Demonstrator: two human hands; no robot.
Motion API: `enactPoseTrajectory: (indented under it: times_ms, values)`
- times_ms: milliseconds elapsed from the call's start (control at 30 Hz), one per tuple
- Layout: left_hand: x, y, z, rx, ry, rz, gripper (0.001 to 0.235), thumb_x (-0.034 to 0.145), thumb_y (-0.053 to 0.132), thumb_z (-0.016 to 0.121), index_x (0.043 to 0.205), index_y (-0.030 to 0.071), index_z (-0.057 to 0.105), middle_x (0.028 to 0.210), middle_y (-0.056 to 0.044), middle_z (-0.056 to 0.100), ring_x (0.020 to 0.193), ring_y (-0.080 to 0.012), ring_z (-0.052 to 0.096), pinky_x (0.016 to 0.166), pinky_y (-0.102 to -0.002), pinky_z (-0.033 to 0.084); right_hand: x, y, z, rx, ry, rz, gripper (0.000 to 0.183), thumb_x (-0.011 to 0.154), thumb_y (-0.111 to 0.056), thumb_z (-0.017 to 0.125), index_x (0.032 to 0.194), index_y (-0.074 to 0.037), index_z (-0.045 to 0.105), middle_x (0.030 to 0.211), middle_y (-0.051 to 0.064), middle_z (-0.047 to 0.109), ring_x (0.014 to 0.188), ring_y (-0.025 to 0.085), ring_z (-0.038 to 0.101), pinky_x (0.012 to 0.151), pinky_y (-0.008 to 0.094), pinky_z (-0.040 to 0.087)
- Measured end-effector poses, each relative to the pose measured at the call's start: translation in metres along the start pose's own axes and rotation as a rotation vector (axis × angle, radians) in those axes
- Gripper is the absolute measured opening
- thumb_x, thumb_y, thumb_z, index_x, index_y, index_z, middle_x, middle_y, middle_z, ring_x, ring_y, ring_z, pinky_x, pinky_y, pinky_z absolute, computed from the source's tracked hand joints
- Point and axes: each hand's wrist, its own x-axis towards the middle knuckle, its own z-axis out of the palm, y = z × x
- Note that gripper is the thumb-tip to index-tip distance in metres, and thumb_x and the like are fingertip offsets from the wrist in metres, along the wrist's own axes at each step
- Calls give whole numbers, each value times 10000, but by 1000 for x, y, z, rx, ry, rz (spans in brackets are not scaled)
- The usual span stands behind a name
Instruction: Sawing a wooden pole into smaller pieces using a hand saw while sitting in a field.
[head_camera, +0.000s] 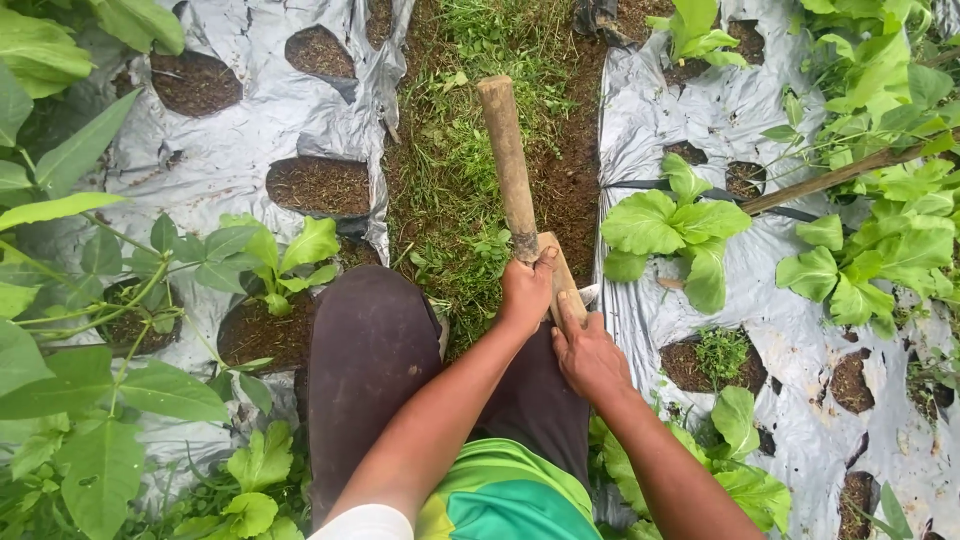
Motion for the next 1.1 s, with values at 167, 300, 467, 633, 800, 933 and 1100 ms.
enactPoseTrajectory:
  times_ms: [167, 300, 467, 633, 800, 933, 1100]
  values:
    - [8, -3, -2, -11, 15, 31, 293, 985, 192, 664, 762, 4, 689, 658, -147, 643, 665, -183, 523, 631, -425, 470, -13, 3, 4, 3, 4, -6, 569, 1045, -503, 325, 1600, -380, 284, 1160, 94, 446, 1123, 393, 658, 941, 527, 578]
    - [16, -16, -6, 26, -123, -28, 212, 1012, 178, 632, 899, 3, 670, 641, -32, 583, 490, -141, 478, 432, -307, 394, -16, 15, 22, -41, 117, -68, 626, 1012, -485, 391, 1610, -371, 244, 1100, 112, 502, 778, 313, 658, 684, 435, 585]
    - [-2, 11, -4, -15, -44, -37, 327, 969, 204, 688, 706, 10, 704, 634, -150, 651, 632, -162, 513, 609, -420, 474, 1, -3, -7, 42, 0, 53, 590, 1048, -493, 322, 1624, -391, 248, 1180, 91, 443, 1129, 396, 651, 940, 548, 563]
    - [3, 4, -3, -21, -13, -33, 314, 960, 188, 690, 698, 13, 693, 632, -147, 644, 627, -183, 523, 604, -380, 459, -42, 4, 2, -10, -75, 67, 597, 1040, -502, 307, 1623, -415, 215, 1187, 84, 441, 1133, 390, 647, 950, 532, 565]
    - [-3, 8, 2, -28, -33, -54, 245, 958, 174, 674, 777, 14, 717, 683, -127, 669, 679, -152, 531, 632, -382, 467, -2, 5, 0, 12, -1, 42, 568, 1053, -503, 304, 1608, -389, 266, 1160, 88, 438, 1103, 383, 657, 924, 523, 572]
    - [-2, 3, 1, -50, -13, -46, 226, 974, 179, 666, 886, -15, 739, 741, -136, 685, 757, -146, 525, 669, -415, 487, 0, 2, -7, 5, 49, -5, 568, 1051, -481, 327, 1605, -360, 287, 1147, 111, 439, 1101, 429, 649, 909, 545, 569]
    - [-3, 17, -4, -35, 7, -63, 293, 956, 199, 675, 712, 38, 686, 645, -82, 626, 668, -160, 512, 628, -362, 447, -36, 10, 10, 0, -46, 35, 589, 1042, -500, 325, 1617, -399, 241, 1155, 87, 429, 1093, 401, 654, 900, 542, 574]
